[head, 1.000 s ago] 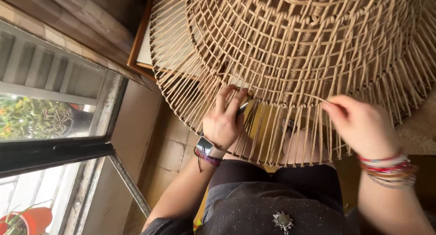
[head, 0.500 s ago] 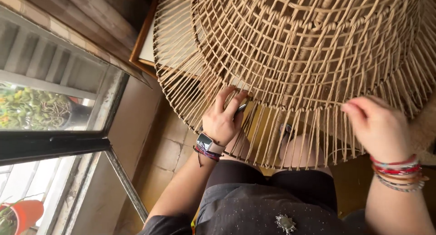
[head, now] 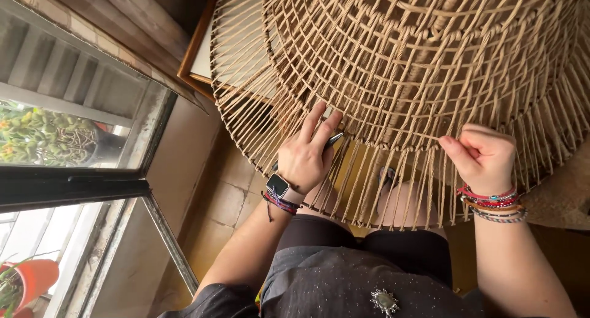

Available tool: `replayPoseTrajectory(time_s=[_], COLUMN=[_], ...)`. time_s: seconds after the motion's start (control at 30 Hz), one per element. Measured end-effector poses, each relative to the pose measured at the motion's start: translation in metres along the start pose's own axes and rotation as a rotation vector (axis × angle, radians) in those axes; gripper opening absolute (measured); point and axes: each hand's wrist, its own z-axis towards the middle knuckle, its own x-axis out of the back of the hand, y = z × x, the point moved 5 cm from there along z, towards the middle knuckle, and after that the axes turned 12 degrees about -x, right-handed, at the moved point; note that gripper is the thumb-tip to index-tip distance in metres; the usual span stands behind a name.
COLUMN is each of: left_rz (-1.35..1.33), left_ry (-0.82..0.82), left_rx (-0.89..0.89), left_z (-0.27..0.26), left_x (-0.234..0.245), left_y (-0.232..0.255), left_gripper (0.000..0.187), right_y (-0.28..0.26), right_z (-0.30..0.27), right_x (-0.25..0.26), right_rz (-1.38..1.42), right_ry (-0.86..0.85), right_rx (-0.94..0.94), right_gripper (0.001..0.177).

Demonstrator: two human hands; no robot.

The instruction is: Weaving wicker strips into a lampshade frame and trimming them with snips

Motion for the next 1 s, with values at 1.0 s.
replayPoseTrajectory(time_s=[1.0], left_rz=[-0.102], left_ry=[0.394], left_rx=[0.398], left_z=[0.026], left_x=[-0.002], left_y=[-0.017], left_gripper=[0.03], right_y=[0.148], right_z=[0.042], right_x=[0.101], right_rz=[-0.167], right_ry=[0.347], right_rx=[-0.078], right_gripper=[0.026])
